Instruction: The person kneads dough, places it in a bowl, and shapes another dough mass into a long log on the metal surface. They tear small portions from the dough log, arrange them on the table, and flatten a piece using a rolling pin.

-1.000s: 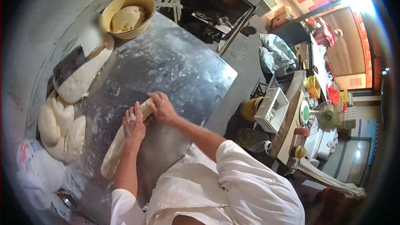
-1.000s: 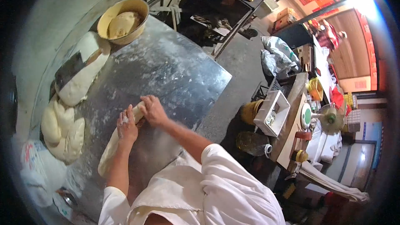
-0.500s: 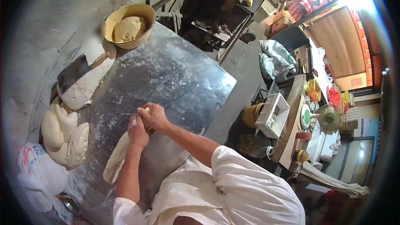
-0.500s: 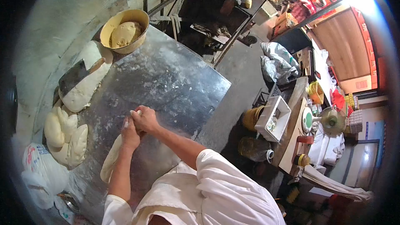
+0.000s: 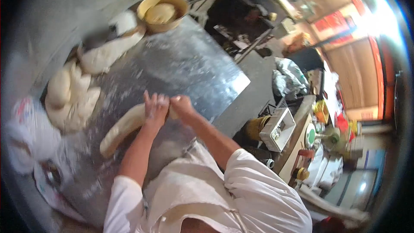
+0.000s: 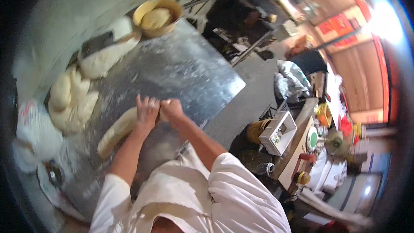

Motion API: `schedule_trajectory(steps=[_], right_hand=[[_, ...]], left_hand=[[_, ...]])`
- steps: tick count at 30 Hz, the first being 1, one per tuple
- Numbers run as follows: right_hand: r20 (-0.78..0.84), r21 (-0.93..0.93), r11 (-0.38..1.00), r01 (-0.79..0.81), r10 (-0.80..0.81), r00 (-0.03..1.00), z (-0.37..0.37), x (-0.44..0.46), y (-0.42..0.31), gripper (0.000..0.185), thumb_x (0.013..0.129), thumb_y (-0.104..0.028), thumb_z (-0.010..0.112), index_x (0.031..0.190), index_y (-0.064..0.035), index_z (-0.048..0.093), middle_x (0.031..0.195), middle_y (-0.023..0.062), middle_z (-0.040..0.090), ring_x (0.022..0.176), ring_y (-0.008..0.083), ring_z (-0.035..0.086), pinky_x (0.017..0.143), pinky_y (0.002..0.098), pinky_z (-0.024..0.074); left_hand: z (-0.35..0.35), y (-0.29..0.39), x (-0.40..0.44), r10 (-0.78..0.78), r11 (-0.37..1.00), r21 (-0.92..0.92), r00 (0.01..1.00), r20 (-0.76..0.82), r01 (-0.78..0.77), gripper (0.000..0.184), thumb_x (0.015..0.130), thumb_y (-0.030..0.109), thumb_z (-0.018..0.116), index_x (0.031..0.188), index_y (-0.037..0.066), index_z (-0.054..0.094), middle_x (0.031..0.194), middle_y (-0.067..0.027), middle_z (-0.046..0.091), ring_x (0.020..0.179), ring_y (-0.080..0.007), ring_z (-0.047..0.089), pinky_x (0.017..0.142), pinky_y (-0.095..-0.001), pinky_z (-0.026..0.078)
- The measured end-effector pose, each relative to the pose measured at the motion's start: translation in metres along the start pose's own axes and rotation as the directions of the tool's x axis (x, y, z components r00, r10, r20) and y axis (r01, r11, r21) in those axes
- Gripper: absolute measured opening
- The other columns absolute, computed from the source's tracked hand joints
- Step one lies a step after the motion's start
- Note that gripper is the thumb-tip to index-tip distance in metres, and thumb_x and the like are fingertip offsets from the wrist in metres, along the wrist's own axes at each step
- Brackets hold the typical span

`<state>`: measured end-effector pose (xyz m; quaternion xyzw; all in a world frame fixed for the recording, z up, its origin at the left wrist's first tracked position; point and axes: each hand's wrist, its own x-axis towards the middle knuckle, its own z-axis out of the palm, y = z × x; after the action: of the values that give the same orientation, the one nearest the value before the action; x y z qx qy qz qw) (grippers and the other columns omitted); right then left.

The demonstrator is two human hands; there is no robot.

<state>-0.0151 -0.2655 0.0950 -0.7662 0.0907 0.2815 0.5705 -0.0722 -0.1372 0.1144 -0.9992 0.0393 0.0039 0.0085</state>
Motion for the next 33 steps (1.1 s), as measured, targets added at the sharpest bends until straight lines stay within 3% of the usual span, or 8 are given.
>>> schedule_trajectory(steps=[6,9,13,14,17,25,27,33], right_hand=[[0.405,0.246,0.965,-0.086,-0.022,0.914,-0.030,-0.005,-0.066,0.021,0.094,-0.020,0.066,0.098,-0.0005,0.072,0.086,0.0054,0.068,0.074,0.0154,0.064,0.064,0.0367,0.0533],[0.655,0.338,0.937,0.086,-0.301,0.693,-0.035,-0.029,-0.165,0.031,0.095,-0.032,0.070,0.104,-0.0025,0.070,0.094,0.0060,0.069,0.081,0.0152,0.065,0.072,0.0333,0.0543],[0.147,-0.150,0.356,0.922,-0.914,0.377,-0.031,-0.006,-0.219,0.031,0.091,-0.027,0.076,0.111,-0.0044,0.069,0.103,0.0108,0.071,0.095,0.0285,0.068,0.081,0.0380,0.0542],[0.023,-0.341,0.208,0.917,-0.973,0.229,-0.025,0.021,-0.199,0.036,0.089,-0.026,0.077,0.117,-0.0050,0.069,0.111,0.0128,0.070,0.103,0.0321,0.067,0.085,0.0416,0.0533],[0.299,-0.816,-0.047,0.576,-0.887,0.351,-0.030,0.123,-0.109,0.046,0.089,-0.021,0.074,0.131,-0.0050,0.062,0.130,0.0149,0.063,0.122,0.0357,0.058,0.099,0.0495,0.0474],[0.358,-0.382,0.619,0.686,-0.585,0.728,0.044,0.074,-0.020,0.052,0.094,-0.029,0.070,0.138,-0.0041,0.058,0.137,0.0222,0.058,0.130,0.0387,0.054,0.106,0.0473,0.0457],[0.095,-0.164,0.917,0.363,-0.351,0.931,0.059,0.047,-0.029,0.043,0.097,-0.034,0.068,0.124,0.0002,0.066,0.118,0.0191,0.070,0.105,0.0272,0.068,0.089,0.0402,0.0548],[0.085,-0.170,0.977,0.130,-0.117,0.989,0.056,0.037,-0.019,0.040,0.095,-0.035,0.069,0.098,0.0051,0.073,0.080,0.0110,0.071,0.076,0.0178,0.067,0.071,0.0370,0.0554]], left_hand=[[-0.013,-0.023,0.044,-0.207,0.967,-0.117,0.967,0.148,0.225,0.017,0.097,0.022,0.063,0.112,0.016,0.069,0.117,-0.0057,0.069,0.120,-0.0275,0.061,0.109,-0.0603,0.039],[-0.005,-0.043,0.055,-0.269,0.886,-0.288,0.909,0.317,0.363,0.066,0.083,0.041,0.082,0.136,0.013,0.053,0.133,-0.0102,0.062,0.127,-0.0332,0.058,0.098,-0.0493,0.052],[0.018,-0.050,0.030,-0.256,0.854,-0.432,0.957,0.138,0.291,0.096,0.078,0.039,0.087,0.151,0.007,0.034,0.135,-0.0191,0.056,0.125,-0.0367,0.057,0.097,-0.0497,0.051],[0.022,-0.050,0.021,-0.260,0.854,-0.426,0.954,0.149,0.300,0.096,0.078,0.039,0.087,0.151,0.007,0.034,0.135,-0.0191,0.056,0.125,-0.0367,0.057,0.097,-0.0497,0.051],[0.022,-0.053,0.016,-0.352,0.817,-0.414,0.916,0.194,0.402,0.084,0.076,0.035,0.087,0.143,0.003,0.047,0.131,-0.0182,0.058,0.119,-0.0387,0.056,0.101,-0.0491,0.047],[0.042,-0.064,0.014,-0.286,0.845,-0.440,0.952,0.110,0.305,0.048,0.078,0.019,0.082,0.118,0.000,0.062,0.116,-0.0188,0.067,0.114,-0.0364,0.062,0.098,-0.0477,0.050],[0.031,-0.060,0.006,-0.294,0.818,-0.506,0.955,0.040,0.273,0.047,0.079,0.016,0.081,0.119,-0.001,0.062,0.115,-0.0182,0.067,0.114,-0.0366,0.062,0.098,-0.0477,0.050],[0.021,-0.032,-0.009,-0.338,0.844,-0.432,0.940,0.034,0.319,0.040,0.082,0.011,0.076,0.118,0.003,0.061,0.108,-0.0118,0.068,0.110,-0.0313,0.063,0.094,-0.0436,0.049]])
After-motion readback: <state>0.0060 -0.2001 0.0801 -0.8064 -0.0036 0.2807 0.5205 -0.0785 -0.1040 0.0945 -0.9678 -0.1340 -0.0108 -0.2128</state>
